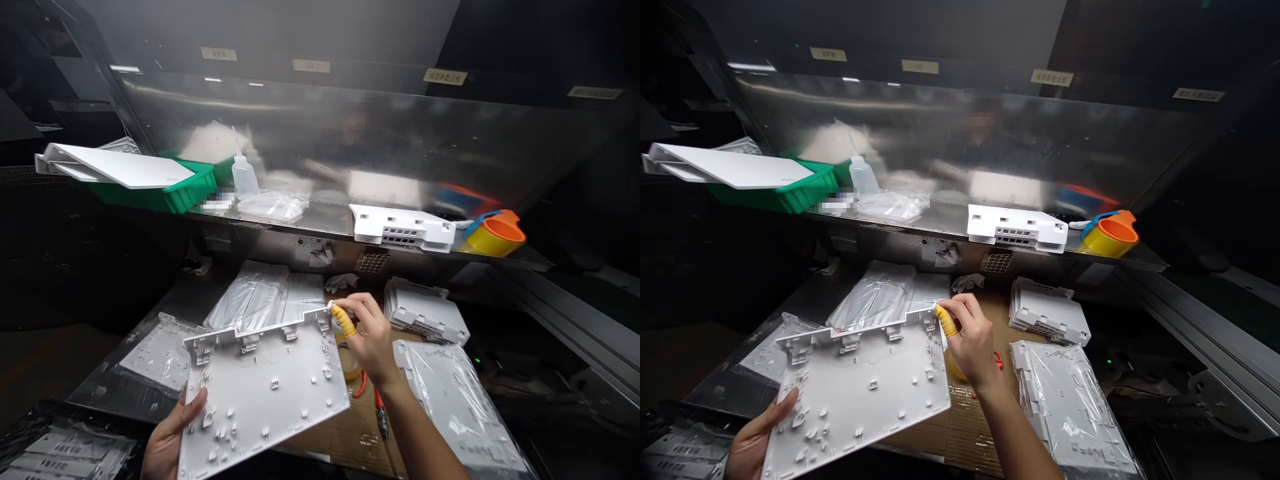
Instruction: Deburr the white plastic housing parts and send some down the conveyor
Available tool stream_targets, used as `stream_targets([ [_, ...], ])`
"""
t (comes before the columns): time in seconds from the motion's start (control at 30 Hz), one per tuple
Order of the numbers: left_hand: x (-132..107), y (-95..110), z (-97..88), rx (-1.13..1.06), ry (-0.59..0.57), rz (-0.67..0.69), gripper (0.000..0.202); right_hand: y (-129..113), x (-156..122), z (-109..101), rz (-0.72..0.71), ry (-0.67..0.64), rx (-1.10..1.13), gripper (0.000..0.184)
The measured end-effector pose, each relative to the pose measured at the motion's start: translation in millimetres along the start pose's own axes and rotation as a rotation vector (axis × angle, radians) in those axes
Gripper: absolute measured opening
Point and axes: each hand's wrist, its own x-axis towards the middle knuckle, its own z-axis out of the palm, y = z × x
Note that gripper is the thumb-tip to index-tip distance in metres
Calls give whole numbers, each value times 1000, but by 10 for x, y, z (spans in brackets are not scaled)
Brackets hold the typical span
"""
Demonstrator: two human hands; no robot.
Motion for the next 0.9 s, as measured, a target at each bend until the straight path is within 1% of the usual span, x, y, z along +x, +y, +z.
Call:
stream_targets([
  [0.07, -37, 4, -81, 12, 28, -6, 63, 22, -17, 19, 26, -22, -18, 17],
  [0.13, -56, -16, -112, 3, 26, 1, 63, 43, -46, 16, 48, -16, -5, 18],
  [0.2, -58, -51, -107, -26, -10, 11, 60, 66, -73, 21, 25, -8, 26, 21],
  [0.27, -49, -86, -71, -46, -64, 34, 57, 131, -103, 41, 8, -26, 17, 20],
  [0.33, -37, -119, 1, -7, -79, 88, 55, 250, -143, 69, 43, -66, -28, 17],
  [0.37, -31, -138, 56, 36, -62, 134, 56, 314, -167, 83, 75, -76, -54, 17],
  [0.43, -13, -187, 211, 141, 31, 216, 59, 390, -215, 110, 120, -52, -75, 16],
  [0.47, -1, -219, 312, 191, 100, 235, 65, 377, -236, 124, 124, -11, -65, 17],
  [0.53, 33, -302, 544, 273, 242, 218, 78, 224, -270, 162, 113, 75, -7, 18],
  [0.57, 54, -351, 663, 310, 293, 193, 81, 90, -284, 189, 100, 91, 36, 18],
  [0.6, 76, -405, 774, 345, 320, 172, 81, -67, -296, 224, 83, 84, 79, 18],
  [0.67, 116, -517, 952, 426, 307, 174, 71, -384, -319, 318, 30, 31, 156, 21],
  [0.73, 143, -616, 1051, 524, 268, 224, 60, -602, -344, 430, -49, -19, 209, 25],
  [0.77, 151, -654, 1073, 568, 252, 255, 56, -651, -358, 483, -91, -27, 226, 26],
  [0.83, 160, -701, 1078, 615, 229, 279, 53, -639, -393, 560, -125, -32, 233, 27],
  [0.9, 166, -716, 1055, 596, 220, 239, 55, -549, -430, 584, -71, -27, 212, 24],
])
